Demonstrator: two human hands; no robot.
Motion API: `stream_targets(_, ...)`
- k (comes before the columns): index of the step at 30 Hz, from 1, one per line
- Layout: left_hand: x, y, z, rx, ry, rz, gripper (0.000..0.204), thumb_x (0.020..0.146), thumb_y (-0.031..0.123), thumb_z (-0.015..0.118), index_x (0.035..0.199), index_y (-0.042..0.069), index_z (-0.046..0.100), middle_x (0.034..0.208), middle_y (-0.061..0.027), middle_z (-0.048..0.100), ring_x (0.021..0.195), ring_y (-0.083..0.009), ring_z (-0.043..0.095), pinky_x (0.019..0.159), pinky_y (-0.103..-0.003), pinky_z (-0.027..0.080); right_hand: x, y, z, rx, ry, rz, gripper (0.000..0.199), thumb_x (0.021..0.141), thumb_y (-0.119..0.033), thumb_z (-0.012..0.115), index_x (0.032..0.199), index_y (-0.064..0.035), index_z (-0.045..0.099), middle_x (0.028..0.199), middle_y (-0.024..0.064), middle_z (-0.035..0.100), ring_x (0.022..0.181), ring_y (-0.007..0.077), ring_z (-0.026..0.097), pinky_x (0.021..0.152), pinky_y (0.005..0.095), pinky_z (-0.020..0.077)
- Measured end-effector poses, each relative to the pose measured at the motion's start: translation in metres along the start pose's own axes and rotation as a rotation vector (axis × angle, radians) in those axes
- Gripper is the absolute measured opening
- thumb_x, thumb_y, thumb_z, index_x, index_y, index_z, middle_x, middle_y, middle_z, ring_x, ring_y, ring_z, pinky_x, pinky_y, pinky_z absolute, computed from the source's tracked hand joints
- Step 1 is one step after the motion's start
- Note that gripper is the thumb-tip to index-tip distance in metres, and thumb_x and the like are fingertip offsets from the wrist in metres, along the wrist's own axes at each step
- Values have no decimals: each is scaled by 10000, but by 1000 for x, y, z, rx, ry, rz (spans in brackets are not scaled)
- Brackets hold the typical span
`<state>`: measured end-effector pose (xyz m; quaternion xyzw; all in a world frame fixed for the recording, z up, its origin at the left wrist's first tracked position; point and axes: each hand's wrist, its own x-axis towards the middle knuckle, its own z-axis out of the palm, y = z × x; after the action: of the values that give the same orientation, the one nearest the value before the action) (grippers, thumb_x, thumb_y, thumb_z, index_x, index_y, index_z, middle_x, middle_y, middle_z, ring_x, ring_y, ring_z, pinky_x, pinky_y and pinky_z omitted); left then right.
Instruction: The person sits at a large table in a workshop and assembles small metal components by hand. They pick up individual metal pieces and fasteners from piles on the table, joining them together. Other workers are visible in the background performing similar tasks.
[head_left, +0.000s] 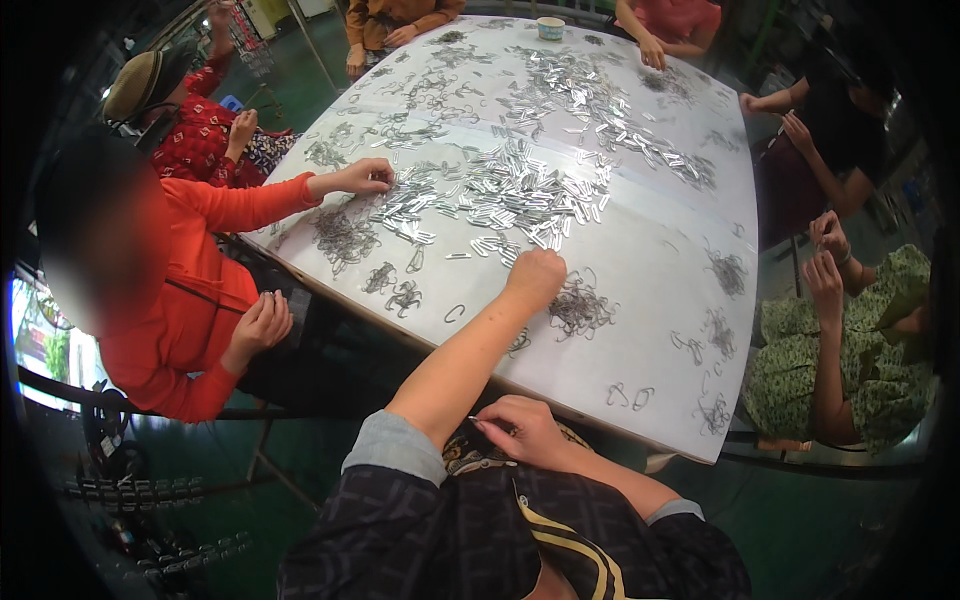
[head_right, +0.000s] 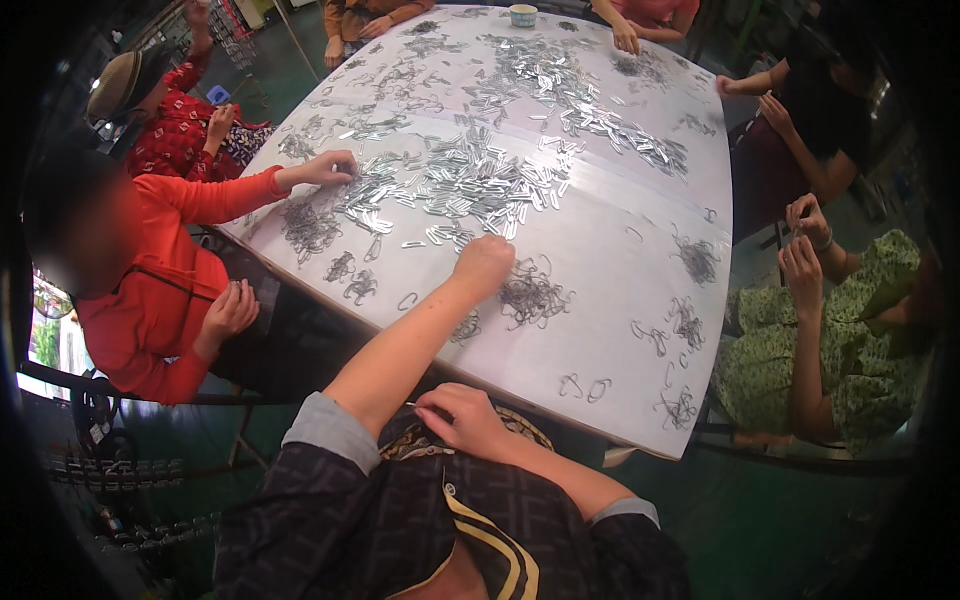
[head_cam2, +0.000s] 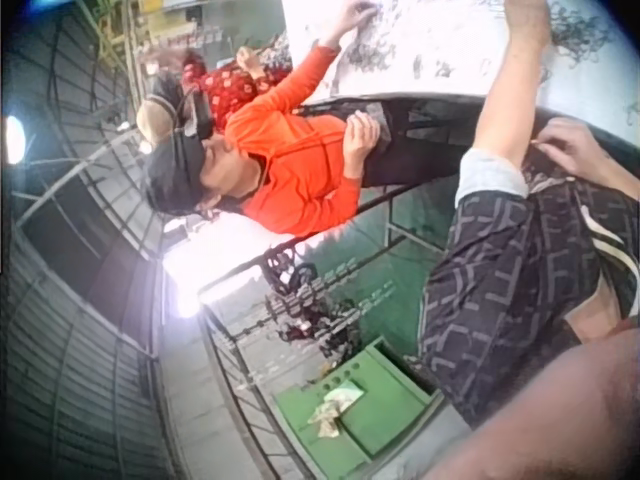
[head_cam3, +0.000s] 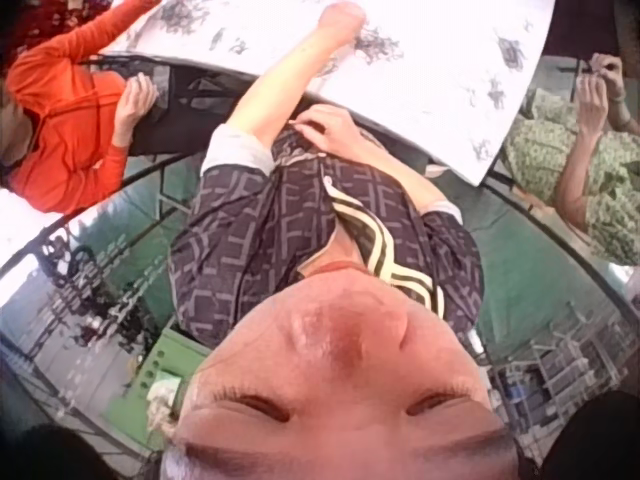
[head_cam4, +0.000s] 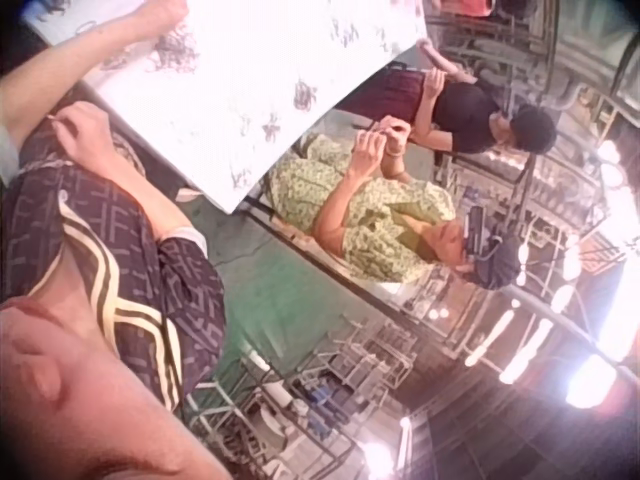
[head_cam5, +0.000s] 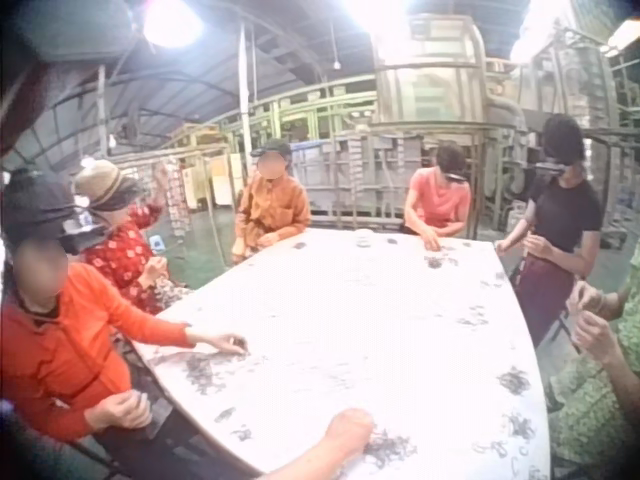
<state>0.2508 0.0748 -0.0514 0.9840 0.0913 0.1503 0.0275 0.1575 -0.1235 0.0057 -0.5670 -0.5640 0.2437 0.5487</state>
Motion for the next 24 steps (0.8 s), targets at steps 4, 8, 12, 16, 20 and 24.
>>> stream_targets(4, -3, 3, 1, 52, 68, 82, 33, 697, 36, 647, 711, 51, 674, 773, -101, 645, 759, -265, 651, 659, -354, 548, 2, 1, 2, -17, -1, -20, 99, 787, -28, 726, 875, -23, 679, 770, 91, 657, 683, 236, 633, 609, 328, 501)
stream_targets(8, 0, 9, -1, 77, 18, 75, 19, 700, 54, 636, 712, 54, 651, 757, -96, 629, 750, -257, 646, 649, -345, 542, 1, 0, 1, -39, -33, 26, 94, 797, -48, 723, 867, -23, 666, 771, 102, 646, 692, 255, 633, 626, 341, 502)
stream_targets(12, 3, 10, -4, 60, 25, 72, 4, 700, 55, 634, 704, 55, 635, 734, -95, 624, 725, -249, 647, 628, -343, 540, 3, 0, 1, -19, 18, 18, 96, 792, -43, 726, 864, -20, 666, 769, 108, 645, 677, 251, 630, 614, 334, 501)
stream_targets(16, 7, 12, -7, 81, -2, 48, 18, 700, 60, 649, 702, 68, 665, 744, -88, 648, 733, -242, 655, 629, -340, 546, 0, -3, 0, -51, 33, 12, 94, 794, -38, 725, 860, -12, 664, 773, 114, 649, 679, 254, 633, 609, 334, 502)
stream_targets(20, 7, 16, -16, 121, -98, -31, 55, 722, 85, 669, 741, 87, 720, 766, -65, 678, 766, -226, 667, 633, -330, 548, -2, -7, -1, -68, 31, 9, 86, 797, -29, 721, 855, -4, 663, 787, 120, 659, 691, 262, 640, 610, 336, 505)
stream_targets(24, -2, 18, -7, 145, -67, -29, 77, 744, 87, 661, 773, 90, 731, 793, -63, 683, 790, -228, 670, 660, -333, 550, -4, -6, 2, -45, 34, -6, 79, 794, -16, 717, 848, 1, 662, 796, 124, 667, 701, 266, 647, 615, 333, 508)
